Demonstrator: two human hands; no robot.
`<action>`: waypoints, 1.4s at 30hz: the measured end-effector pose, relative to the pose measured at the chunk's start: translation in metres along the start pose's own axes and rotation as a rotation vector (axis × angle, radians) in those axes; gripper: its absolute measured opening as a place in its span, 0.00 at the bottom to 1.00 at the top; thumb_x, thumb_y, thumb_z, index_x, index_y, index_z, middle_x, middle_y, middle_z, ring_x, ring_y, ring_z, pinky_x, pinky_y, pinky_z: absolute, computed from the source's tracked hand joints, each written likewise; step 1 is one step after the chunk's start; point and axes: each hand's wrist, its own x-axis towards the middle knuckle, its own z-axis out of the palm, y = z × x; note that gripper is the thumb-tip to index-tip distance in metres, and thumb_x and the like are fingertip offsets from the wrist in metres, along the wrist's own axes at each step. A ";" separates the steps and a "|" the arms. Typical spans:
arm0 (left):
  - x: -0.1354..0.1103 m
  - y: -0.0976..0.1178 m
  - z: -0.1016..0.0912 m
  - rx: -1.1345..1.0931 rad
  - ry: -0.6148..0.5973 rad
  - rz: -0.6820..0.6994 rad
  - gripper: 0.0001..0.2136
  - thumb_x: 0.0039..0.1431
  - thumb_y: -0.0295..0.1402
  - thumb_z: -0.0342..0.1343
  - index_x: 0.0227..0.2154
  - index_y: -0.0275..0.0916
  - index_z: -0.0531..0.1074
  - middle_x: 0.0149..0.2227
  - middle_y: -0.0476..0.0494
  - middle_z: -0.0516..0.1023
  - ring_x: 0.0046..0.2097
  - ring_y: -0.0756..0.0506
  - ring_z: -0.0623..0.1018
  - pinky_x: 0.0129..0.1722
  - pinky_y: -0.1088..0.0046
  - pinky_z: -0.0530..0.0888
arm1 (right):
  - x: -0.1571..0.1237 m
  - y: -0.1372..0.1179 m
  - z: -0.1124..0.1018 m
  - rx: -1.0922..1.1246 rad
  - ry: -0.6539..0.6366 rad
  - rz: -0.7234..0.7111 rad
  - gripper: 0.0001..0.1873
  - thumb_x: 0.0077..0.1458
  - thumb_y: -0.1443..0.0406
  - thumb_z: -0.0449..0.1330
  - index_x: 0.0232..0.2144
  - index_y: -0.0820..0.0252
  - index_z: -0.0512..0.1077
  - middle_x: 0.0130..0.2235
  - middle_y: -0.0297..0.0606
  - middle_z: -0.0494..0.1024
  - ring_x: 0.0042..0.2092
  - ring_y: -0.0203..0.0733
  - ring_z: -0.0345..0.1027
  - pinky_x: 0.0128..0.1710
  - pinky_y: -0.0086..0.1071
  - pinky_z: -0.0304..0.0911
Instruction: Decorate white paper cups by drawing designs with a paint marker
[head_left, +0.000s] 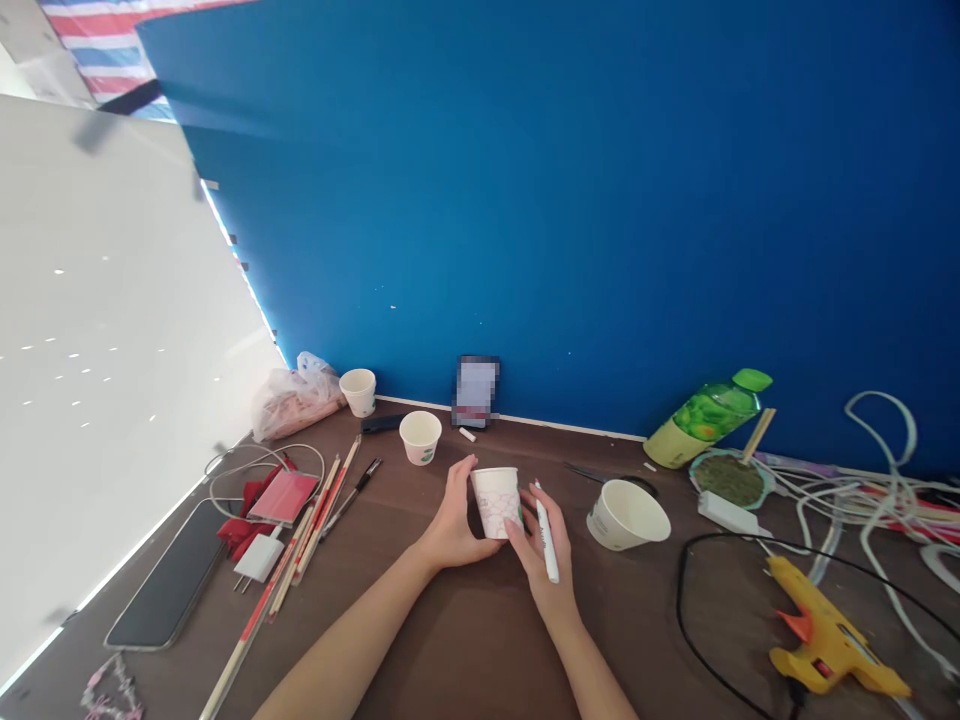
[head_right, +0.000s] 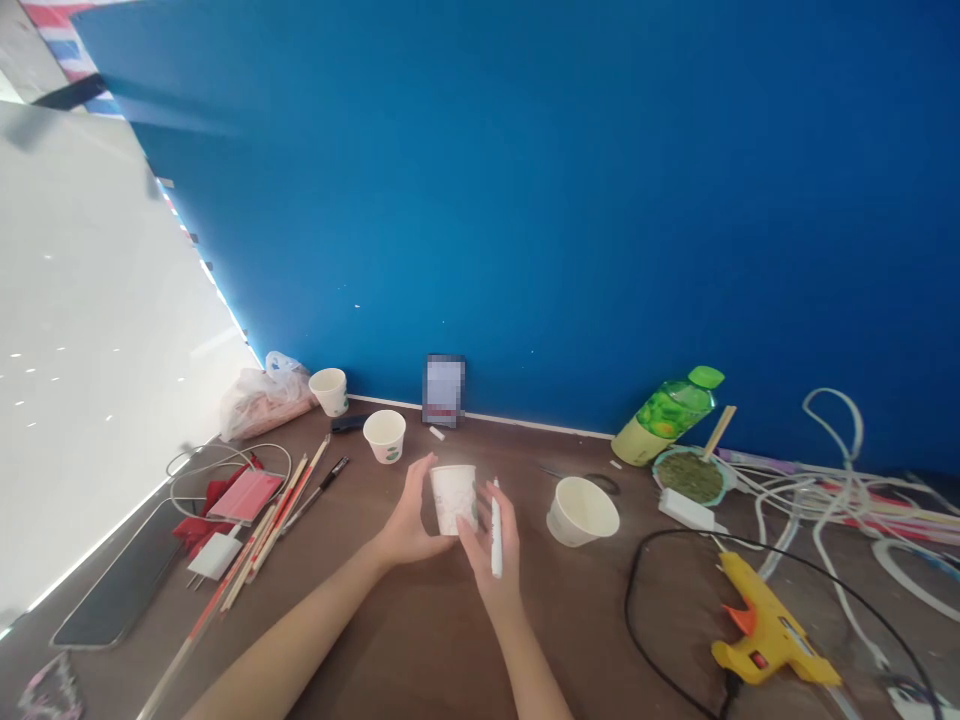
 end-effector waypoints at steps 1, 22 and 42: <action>0.000 0.001 0.000 -0.007 0.009 -0.004 0.49 0.44 0.30 0.64 0.64 0.43 0.39 0.63 0.32 0.47 0.67 0.32 0.53 0.65 0.46 0.56 | 0.000 0.000 -0.001 -0.018 0.014 -0.010 0.32 0.50 0.56 0.65 0.55 0.55 0.63 0.57 0.52 0.70 0.56 0.55 0.70 0.48 0.47 0.72; 0.006 0.001 -0.003 0.048 -0.015 0.132 0.42 0.42 0.22 0.62 0.61 0.47 0.53 0.60 0.36 0.55 0.66 0.32 0.56 0.63 0.50 0.62 | -0.003 -0.017 -0.019 0.156 0.206 0.015 0.13 0.47 0.56 0.66 0.29 0.57 0.72 0.18 0.31 0.73 0.31 0.46 0.77 0.39 0.43 0.72; 0.008 0.001 -0.005 0.032 -0.087 0.228 0.40 0.46 0.25 0.63 0.62 0.47 0.54 0.65 0.37 0.57 0.68 0.32 0.55 0.64 0.48 0.60 | -0.009 -0.041 -0.013 -0.166 0.149 -0.096 0.08 0.49 0.59 0.65 0.28 0.58 0.74 0.23 0.38 0.80 0.35 0.49 0.80 0.35 0.36 0.76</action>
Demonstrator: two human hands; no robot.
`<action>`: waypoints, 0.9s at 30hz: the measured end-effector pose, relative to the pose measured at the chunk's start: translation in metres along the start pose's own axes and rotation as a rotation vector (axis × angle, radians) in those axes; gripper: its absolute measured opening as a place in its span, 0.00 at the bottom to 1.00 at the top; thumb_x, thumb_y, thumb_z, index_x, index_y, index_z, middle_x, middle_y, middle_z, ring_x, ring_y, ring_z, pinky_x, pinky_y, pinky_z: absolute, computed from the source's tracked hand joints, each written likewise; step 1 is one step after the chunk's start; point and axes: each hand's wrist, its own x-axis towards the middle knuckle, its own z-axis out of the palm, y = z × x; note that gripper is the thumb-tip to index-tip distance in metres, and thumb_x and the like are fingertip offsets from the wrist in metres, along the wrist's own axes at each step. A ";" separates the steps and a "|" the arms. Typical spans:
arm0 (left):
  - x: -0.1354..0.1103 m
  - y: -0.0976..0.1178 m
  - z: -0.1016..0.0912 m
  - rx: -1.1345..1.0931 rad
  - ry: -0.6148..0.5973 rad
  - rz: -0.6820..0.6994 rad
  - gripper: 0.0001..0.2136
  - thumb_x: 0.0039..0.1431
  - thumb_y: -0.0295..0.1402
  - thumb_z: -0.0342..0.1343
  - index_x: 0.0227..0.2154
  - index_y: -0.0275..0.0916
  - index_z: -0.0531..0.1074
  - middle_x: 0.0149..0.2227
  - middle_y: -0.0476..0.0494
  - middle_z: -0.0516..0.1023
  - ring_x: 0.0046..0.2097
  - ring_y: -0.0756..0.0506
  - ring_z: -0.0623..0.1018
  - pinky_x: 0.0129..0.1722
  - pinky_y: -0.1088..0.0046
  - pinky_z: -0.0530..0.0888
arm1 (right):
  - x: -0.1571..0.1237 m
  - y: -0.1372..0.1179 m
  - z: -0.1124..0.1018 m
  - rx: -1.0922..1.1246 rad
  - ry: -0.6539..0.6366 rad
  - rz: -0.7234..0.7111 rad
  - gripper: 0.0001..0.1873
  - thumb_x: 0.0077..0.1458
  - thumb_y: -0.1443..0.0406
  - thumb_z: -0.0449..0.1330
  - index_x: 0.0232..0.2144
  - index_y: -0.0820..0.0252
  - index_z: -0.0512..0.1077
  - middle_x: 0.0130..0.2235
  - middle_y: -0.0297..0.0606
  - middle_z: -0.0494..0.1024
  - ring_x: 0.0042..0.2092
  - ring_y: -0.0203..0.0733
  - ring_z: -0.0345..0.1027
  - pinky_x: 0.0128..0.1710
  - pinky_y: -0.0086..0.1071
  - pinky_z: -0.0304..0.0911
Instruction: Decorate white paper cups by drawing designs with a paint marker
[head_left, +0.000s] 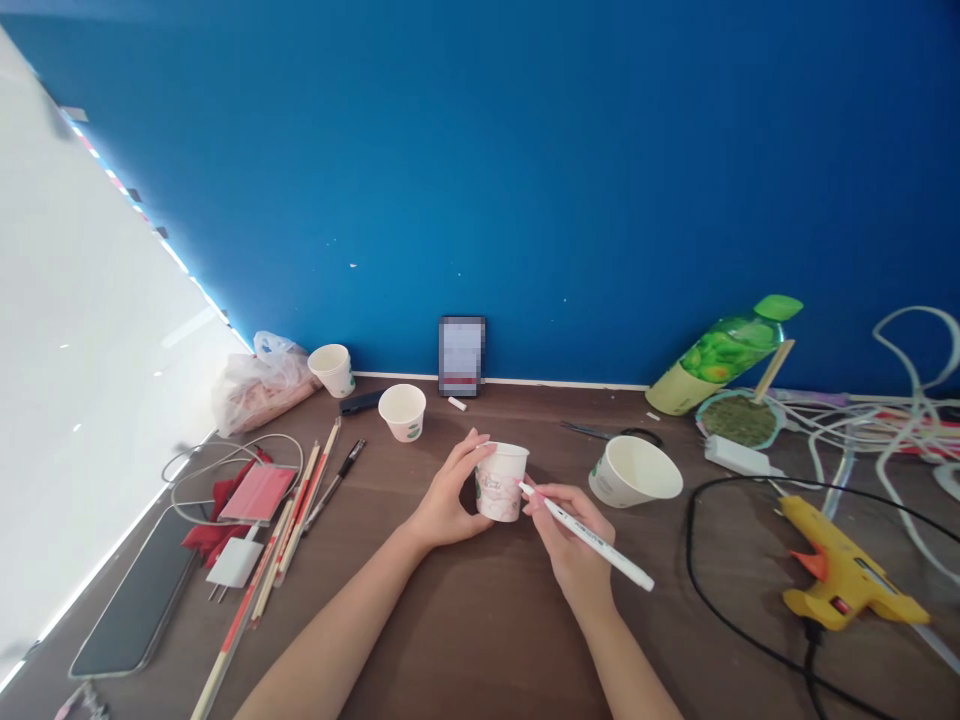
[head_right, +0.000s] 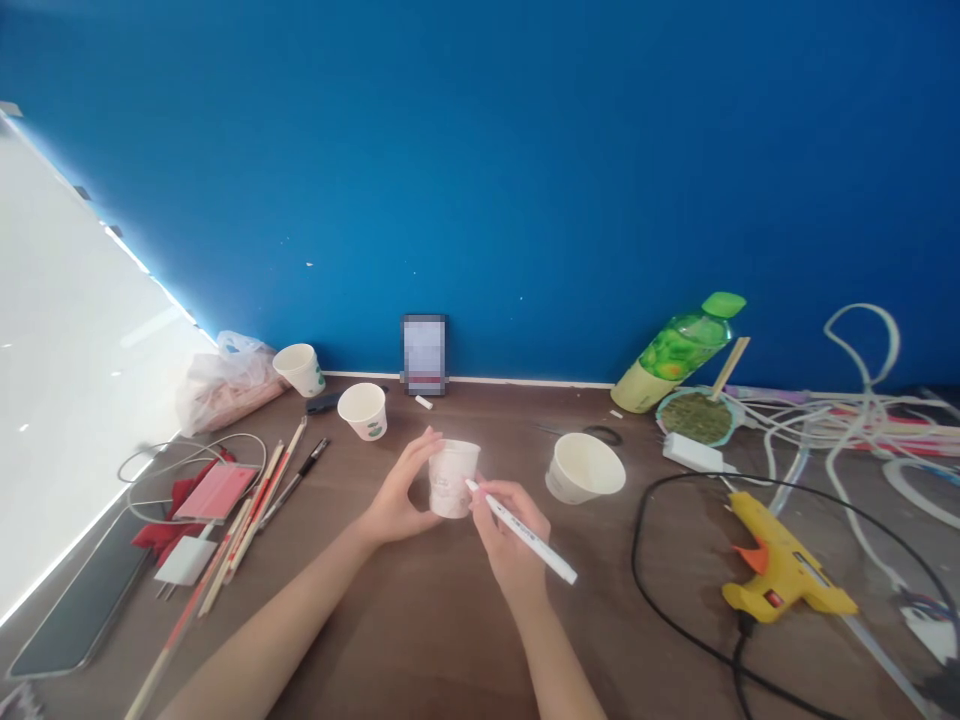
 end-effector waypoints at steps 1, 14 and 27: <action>0.000 0.000 0.000 -0.001 0.003 0.003 0.40 0.46 0.24 0.63 0.62 0.47 0.54 0.65 0.37 0.58 0.68 0.33 0.55 0.64 0.48 0.61 | 0.000 0.001 0.000 0.000 0.004 0.003 0.08 0.49 0.60 0.65 0.28 0.58 0.74 0.24 0.38 0.80 0.35 0.48 0.80 0.35 0.36 0.76; 0.000 0.001 0.000 -0.004 0.001 -0.010 0.40 0.46 0.23 0.63 0.62 0.48 0.54 0.65 0.37 0.57 0.68 0.33 0.55 0.64 0.49 0.62 | 0.001 0.004 -0.001 -0.043 0.085 0.081 0.10 0.47 0.58 0.65 0.28 0.59 0.73 0.25 0.40 0.81 0.29 0.44 0.78 0.28 0.32 0.73; 0.000 0.001 0.000 -0.005 0.000 -0.035 0.39 0.46 0.25 0.63 0.62 0.47 0.54 0.65 0.37 0.57 0.68 0.32 0.55 0.64 0.47 0.60 | 0.003 0.008 -0.004 -0.042 0.088 0.124 0.09 0.45 0.59 0.65 0.26 0.59 0.73 0.23 0.38 0.80 0.26 0.42 0.75 0.23 0.30 0.68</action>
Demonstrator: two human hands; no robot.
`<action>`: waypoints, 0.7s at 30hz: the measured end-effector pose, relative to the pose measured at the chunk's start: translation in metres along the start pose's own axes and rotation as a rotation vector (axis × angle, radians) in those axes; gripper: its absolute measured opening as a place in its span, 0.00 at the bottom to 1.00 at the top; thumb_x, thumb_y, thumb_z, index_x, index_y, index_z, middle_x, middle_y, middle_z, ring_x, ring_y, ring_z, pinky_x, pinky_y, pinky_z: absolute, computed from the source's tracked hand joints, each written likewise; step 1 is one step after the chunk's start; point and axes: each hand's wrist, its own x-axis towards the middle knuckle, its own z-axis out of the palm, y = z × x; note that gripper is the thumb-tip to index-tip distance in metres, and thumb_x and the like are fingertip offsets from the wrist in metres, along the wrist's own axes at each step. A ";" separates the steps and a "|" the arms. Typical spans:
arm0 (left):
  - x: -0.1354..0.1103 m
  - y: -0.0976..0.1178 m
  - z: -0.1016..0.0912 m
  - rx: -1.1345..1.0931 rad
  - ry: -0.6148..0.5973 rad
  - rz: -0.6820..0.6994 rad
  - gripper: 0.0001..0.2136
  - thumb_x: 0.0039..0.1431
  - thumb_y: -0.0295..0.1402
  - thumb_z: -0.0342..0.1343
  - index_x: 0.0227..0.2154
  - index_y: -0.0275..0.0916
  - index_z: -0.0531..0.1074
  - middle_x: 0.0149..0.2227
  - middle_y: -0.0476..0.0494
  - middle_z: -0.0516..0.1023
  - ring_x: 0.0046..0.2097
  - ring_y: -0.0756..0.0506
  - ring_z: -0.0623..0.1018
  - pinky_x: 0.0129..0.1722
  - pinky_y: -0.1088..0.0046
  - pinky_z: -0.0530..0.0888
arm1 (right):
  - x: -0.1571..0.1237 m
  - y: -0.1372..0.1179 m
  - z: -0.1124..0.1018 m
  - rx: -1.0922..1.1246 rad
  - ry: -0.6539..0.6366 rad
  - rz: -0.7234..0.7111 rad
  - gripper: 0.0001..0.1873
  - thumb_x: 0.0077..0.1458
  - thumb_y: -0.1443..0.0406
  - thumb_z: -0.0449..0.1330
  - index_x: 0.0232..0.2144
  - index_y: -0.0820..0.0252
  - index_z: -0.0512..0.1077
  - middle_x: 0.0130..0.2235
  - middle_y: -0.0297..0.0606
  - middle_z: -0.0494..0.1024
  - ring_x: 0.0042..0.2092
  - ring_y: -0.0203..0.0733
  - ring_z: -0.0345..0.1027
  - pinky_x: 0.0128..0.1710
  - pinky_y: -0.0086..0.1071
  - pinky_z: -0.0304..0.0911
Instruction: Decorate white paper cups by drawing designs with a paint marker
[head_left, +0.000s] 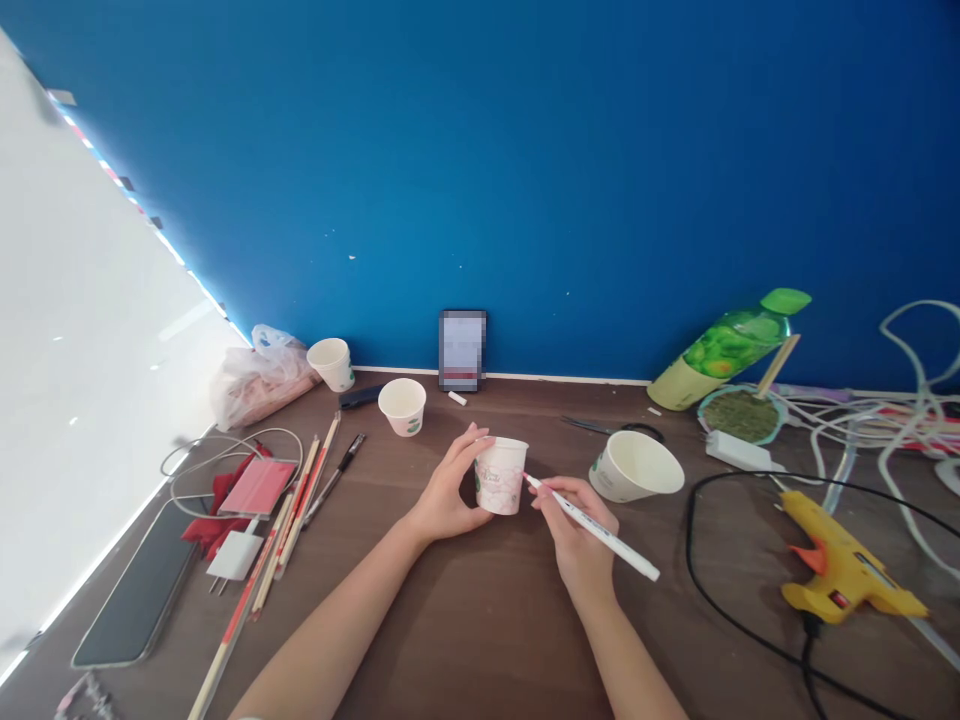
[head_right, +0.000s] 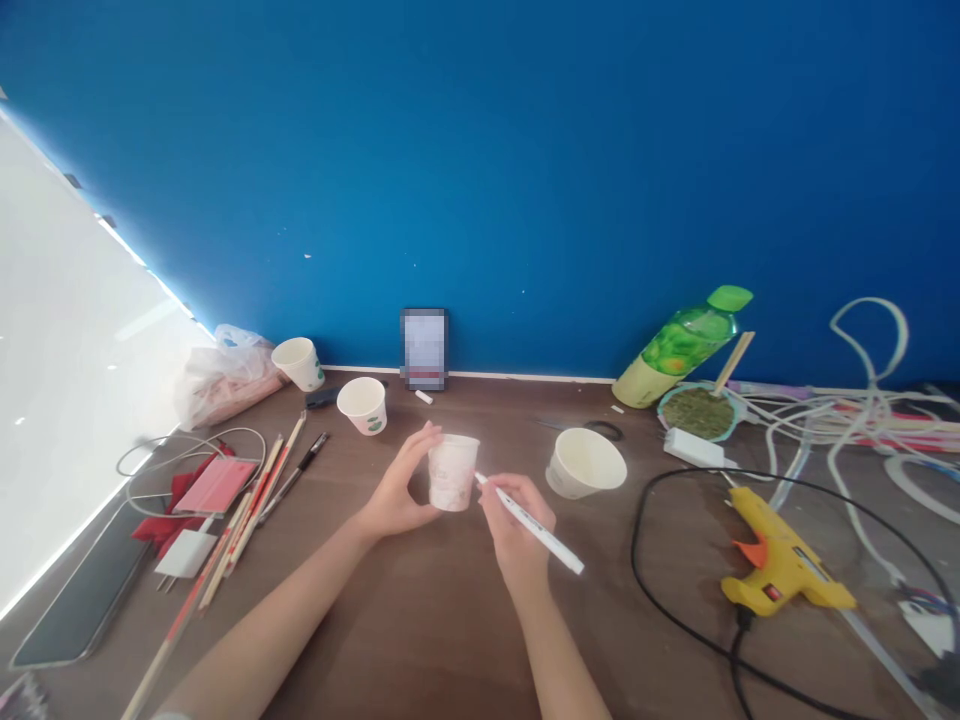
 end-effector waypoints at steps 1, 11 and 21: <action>0.000 0.001 0.000 -0.002 0.000 -0.002 0.39 0.46 0.24 0.63 0.62 0.47 0.54 0.65 0.37 0.57 0.68 0.32 0.55 0.64 0.47 0.60 | 0.000 0.001 0.000 0.001 -0.002 0.010 0.09 0.45 0.59 0.65 0.25 0.59 0.73 0.23 0.38 0.80 0.25 0.42 0.75 0.23 0.30 0.68; -0.001 0.003 -0.001 -0.079 -0.032 -0.087 0.43 0.46 0.25 0.63 0.62 0.45 0.48 0.67 0.33 0.50 0.69 0.33 0.54 0.65 0.48 0.58 | 0.007 0.014 0.004 0.477 -0.016 0.101 0.11 0.45 0.59 0.67 0.25 0.57 0.70 0.19 0.29 0.70 0.31 0.43 0.75 0.41 0.46 0.72; 0.000 0.001 0.002 -0.127 -0.031 -0.124 0.45 0.44 0.24 0.64 0.62 0.44 0.44 0.68 0.31 0.46 0.68 0.33 0.57 0.65 0.50 0.59 | -0.003 0.013 0.000 0.249 -0.105 -0.045 0.09 0.49 0.60 0.65 0.29 0.58 0.73 0.21 0.34 0.75 0.28 0.42 0.75 0.31 0.35 0.72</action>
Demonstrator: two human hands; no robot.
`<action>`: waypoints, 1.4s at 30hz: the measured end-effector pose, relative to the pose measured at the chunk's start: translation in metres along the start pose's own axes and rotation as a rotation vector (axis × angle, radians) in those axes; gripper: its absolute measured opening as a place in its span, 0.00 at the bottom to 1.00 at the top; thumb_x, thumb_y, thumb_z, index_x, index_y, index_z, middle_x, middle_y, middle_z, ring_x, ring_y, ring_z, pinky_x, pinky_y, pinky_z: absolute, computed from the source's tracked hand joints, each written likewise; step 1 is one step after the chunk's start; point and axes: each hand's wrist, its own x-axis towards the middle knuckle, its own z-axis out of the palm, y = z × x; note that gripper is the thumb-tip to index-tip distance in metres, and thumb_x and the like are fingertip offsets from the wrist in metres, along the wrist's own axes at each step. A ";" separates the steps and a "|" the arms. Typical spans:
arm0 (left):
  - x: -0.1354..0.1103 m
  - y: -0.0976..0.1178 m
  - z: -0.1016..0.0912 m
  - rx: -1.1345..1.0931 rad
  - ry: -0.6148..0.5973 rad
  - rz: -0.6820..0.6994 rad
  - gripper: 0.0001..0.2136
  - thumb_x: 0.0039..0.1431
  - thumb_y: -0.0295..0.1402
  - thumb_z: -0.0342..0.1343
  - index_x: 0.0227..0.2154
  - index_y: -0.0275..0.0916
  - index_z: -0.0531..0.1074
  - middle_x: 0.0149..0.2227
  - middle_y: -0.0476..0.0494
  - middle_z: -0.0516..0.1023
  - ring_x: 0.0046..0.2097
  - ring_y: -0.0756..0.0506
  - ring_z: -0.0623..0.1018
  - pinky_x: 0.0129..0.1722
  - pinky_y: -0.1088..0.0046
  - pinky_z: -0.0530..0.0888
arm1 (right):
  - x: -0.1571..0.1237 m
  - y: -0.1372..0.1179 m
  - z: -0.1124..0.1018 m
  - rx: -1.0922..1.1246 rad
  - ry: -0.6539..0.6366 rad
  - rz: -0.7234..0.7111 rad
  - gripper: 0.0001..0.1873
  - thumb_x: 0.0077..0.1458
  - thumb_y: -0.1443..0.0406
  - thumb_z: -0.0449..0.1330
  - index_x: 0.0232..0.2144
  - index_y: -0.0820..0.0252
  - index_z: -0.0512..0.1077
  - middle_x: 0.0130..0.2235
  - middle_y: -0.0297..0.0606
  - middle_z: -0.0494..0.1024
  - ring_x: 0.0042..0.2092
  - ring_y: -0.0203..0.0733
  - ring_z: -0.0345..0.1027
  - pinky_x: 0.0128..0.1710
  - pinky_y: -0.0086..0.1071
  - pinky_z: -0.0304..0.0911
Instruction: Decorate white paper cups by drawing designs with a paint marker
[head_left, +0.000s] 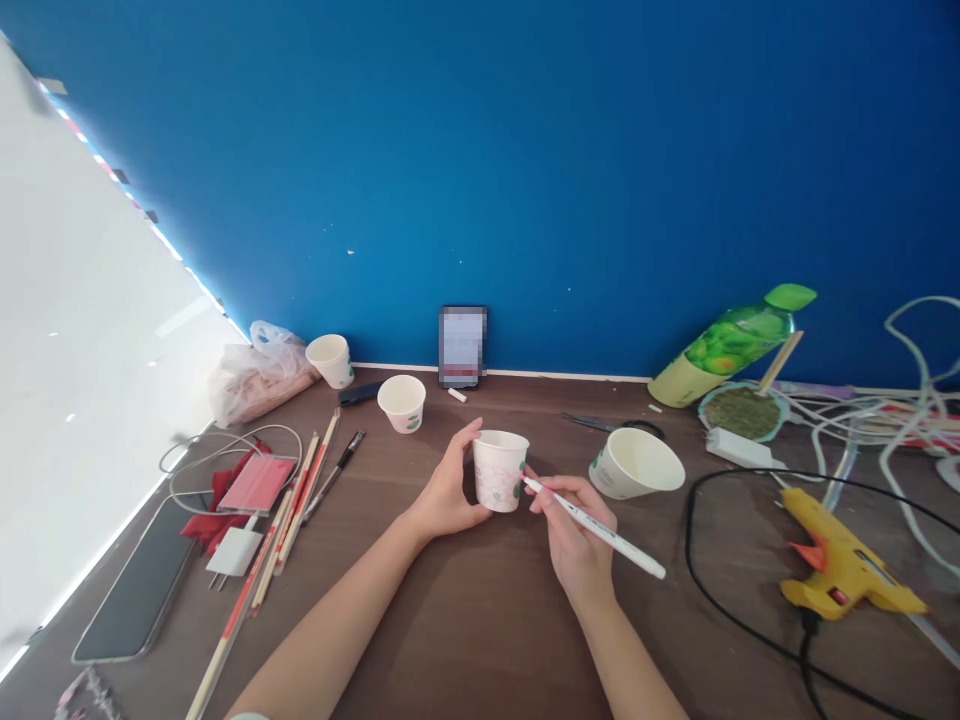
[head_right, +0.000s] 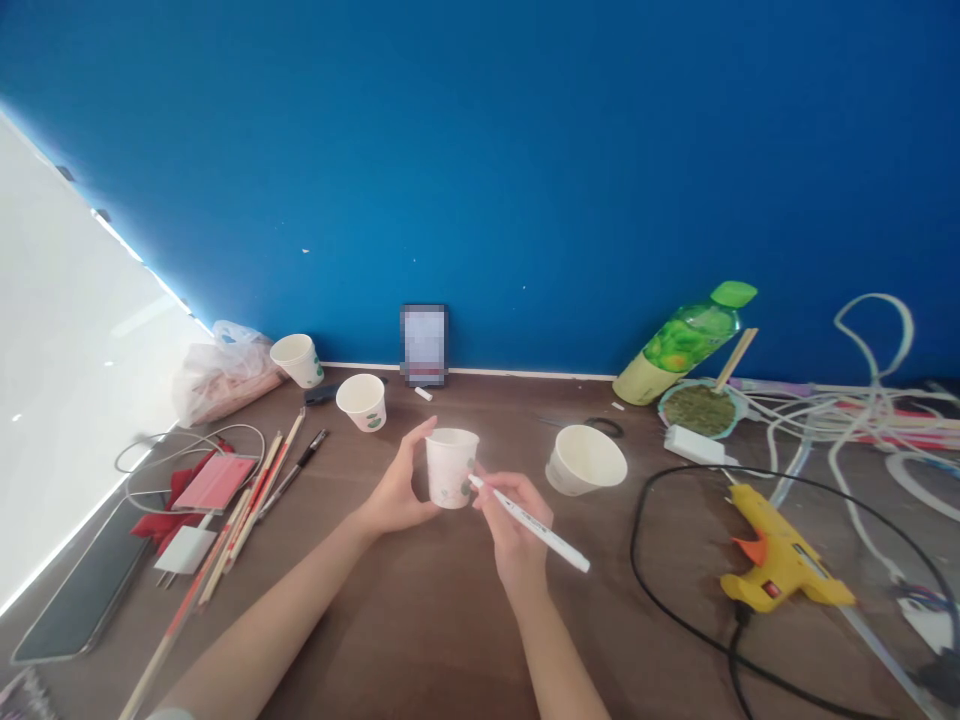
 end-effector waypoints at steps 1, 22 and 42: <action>0.000 0.000 0.000 0.010 0.003 0.012 0.44 0.44 0.24 0.64 0.61 0.44 0.45 0.67 0.31 0.48 0.68 0.33 0.56 0.65 0.49 0.58 | -0.001 -0.003 0.001 -0.041 -0.012 -0.018 0.08 0.49 0.61 0.65 0.30 0.58 0.73 0.22 0.34 0.76 0.26 0.40 0.74 0.31 0.34 0.72; -0.001 -0.003 0.001 0.038 0.017 0.061 0.41 0.43 0.24 0.64 0.59 0.44 0.50 0.66 0.33 0.52 0.67 0.34 0.57 0.65 0.48 0.58 | -0.002 -0.018 0.009 -0.240 0.048 -0.120 0.05 0.49 0.63 0.64 0.28 0.58 0.73 0.22 0.35 0.79 0.29 0.42 0.78 0.29 0.28 0.73; -0.001 -0.005 0.000 0.045 0.028 0.055 0.42 0.43 0.25 0.65 0.60 0.44 0.49 0.66 0.33 0.52 0.67 0.34 0.57 0.65 0.48 0.58 | -0.001 -0.013 0.004 -0.224 0.117 0.032 0.08 0.47 0.61 0.64 0.26 0.59 0.73 0.22 0.35 0.78 0.25 0.39 0.73 0.24 0.29 0.67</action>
